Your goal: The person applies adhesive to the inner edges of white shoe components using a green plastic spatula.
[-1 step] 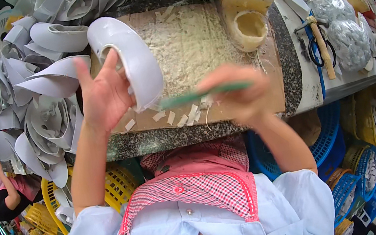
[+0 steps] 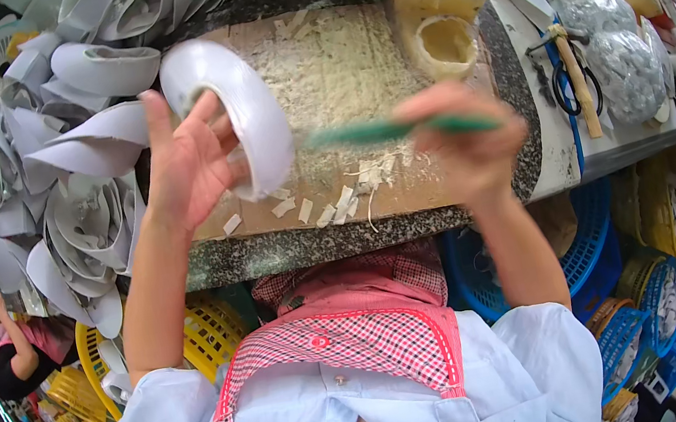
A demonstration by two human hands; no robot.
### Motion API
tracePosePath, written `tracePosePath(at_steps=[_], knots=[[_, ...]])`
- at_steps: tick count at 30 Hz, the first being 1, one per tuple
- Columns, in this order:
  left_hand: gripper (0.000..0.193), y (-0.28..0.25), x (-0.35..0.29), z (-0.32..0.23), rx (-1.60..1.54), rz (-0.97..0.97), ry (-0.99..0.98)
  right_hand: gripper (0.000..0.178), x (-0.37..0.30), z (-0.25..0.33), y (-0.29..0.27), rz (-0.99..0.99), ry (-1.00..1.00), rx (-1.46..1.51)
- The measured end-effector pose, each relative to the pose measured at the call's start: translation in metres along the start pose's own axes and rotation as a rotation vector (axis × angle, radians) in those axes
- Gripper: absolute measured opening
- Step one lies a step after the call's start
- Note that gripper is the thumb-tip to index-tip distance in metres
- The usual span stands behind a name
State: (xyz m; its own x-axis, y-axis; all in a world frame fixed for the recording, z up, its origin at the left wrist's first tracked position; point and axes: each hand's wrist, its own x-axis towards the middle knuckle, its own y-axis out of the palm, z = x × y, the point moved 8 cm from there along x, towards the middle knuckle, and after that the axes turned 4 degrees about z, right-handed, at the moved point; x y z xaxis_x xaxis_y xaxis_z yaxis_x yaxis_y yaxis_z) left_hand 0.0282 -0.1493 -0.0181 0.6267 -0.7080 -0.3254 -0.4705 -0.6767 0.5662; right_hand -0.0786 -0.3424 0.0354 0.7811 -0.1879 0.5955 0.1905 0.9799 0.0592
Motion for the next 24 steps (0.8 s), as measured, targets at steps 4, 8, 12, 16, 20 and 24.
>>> tracePosePath(at_steps=[4,8,12,16,20,24], knots=[[0.082,-0.032,0.016,-0.011,0.985,-0.195,-0.084,0.013,0.022,0.003,-0.073,-0.222,0.032,-0.704],[0.046,-0.020,0.011,-0.026,1.196,0.061,-0.020,0.014,0.025,-0.012,-0.085,-0.094,0.147,-0.648],[0.030,0.036,-0.025,-0.030,1.614,0.375,0.701,0.013,0.017,0.010,-0.073,0.193,-0.092,-0.758],[0.042,0.034,-0.016,0.007,1.731,0.285,0.200,0.012,-0.017,0.009,-0.152,-0.474,0.147,-0.268],[0.042,0.022,0.001,0.013,0.969,0.010,0.050,0.015,-0.026,-0.012,-0.097,-0.337,0.268,-0.180],[0.044,0.009,-0.007,0.024,0.322,-0.042,0.009,0.014,-0.011,-0.030,-0.023,-0.166,0.219,0.077]])
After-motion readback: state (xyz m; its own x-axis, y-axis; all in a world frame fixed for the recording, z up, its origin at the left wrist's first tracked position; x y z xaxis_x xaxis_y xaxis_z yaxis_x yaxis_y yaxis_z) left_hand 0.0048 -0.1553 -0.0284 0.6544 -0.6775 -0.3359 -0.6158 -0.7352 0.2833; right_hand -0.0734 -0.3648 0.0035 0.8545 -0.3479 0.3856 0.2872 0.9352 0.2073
